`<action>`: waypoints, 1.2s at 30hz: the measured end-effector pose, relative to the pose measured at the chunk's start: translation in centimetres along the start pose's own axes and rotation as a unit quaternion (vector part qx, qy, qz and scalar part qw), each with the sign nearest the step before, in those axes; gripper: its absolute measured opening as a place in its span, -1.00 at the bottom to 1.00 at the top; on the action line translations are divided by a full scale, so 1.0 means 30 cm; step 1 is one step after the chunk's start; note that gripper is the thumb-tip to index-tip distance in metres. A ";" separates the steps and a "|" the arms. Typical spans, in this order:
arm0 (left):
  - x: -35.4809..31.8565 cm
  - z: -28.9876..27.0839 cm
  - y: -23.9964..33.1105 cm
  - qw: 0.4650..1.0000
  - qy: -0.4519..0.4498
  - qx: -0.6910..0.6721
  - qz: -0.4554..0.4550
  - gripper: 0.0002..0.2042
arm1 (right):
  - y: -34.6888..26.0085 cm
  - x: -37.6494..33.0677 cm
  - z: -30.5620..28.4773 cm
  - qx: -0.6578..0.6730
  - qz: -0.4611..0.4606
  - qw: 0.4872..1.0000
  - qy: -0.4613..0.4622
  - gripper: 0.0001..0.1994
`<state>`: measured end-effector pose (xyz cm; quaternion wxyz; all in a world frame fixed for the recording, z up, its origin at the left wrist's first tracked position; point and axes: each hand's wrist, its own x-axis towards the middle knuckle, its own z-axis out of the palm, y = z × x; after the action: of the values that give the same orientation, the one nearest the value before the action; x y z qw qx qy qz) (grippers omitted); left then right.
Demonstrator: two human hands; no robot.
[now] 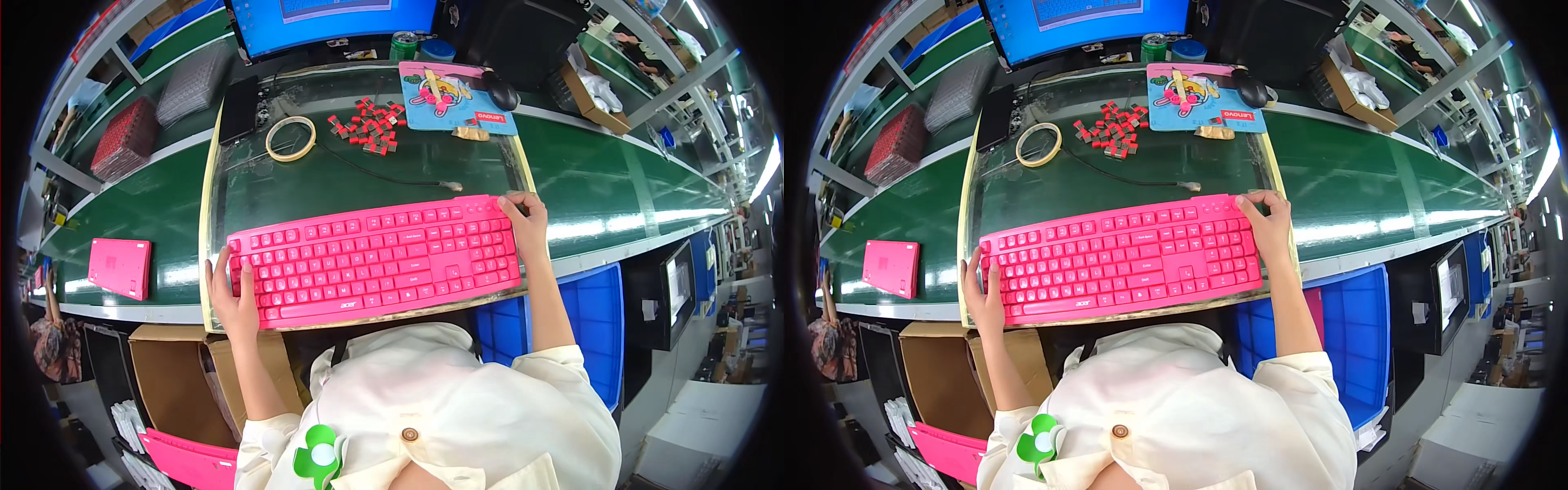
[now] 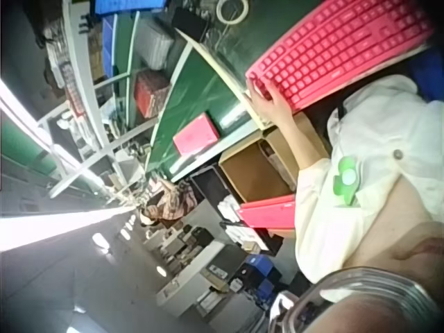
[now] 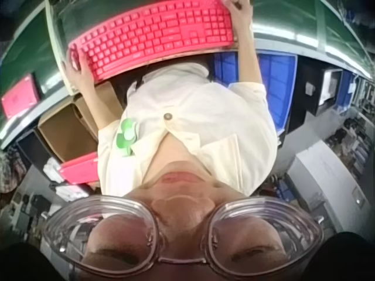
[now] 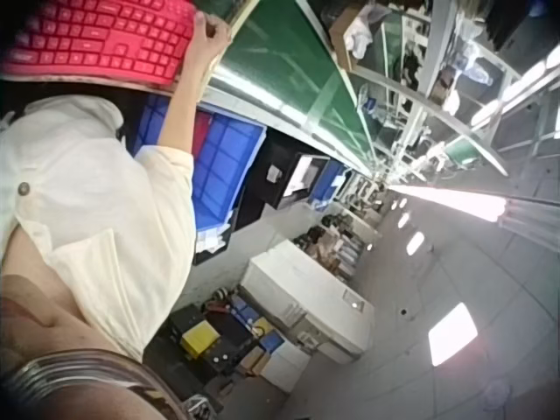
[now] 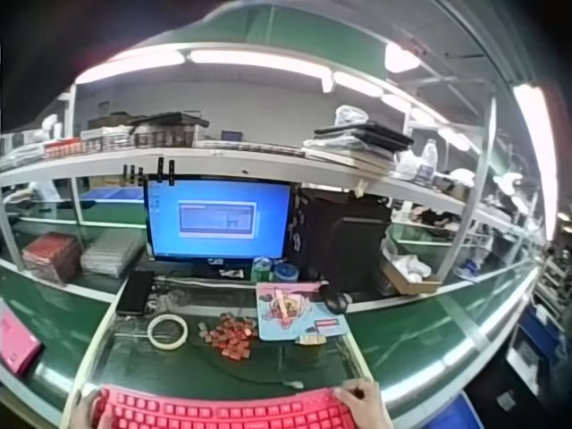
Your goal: The person tests keyboards by connecting a receiver, pressing keys to register inputs on a computer monitor, attaching rubber pads to the underside, and placing the tested keyboards into a bin.
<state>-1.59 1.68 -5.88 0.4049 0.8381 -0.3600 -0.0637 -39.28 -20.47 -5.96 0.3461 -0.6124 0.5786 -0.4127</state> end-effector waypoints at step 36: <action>-0.005 -0.006 -0.014 1.000 -0.006 -0.002 0.026 -0.61 | -0.051 -0.020 0.015 0.124 0.077 0.988 -0.046 -0.87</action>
<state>-1.38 2.06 -6.09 0.4055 0.8275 -0.3838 -0.0587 -38.23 -19.76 -4.83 0.4766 -0.5363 0.5521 -0.4248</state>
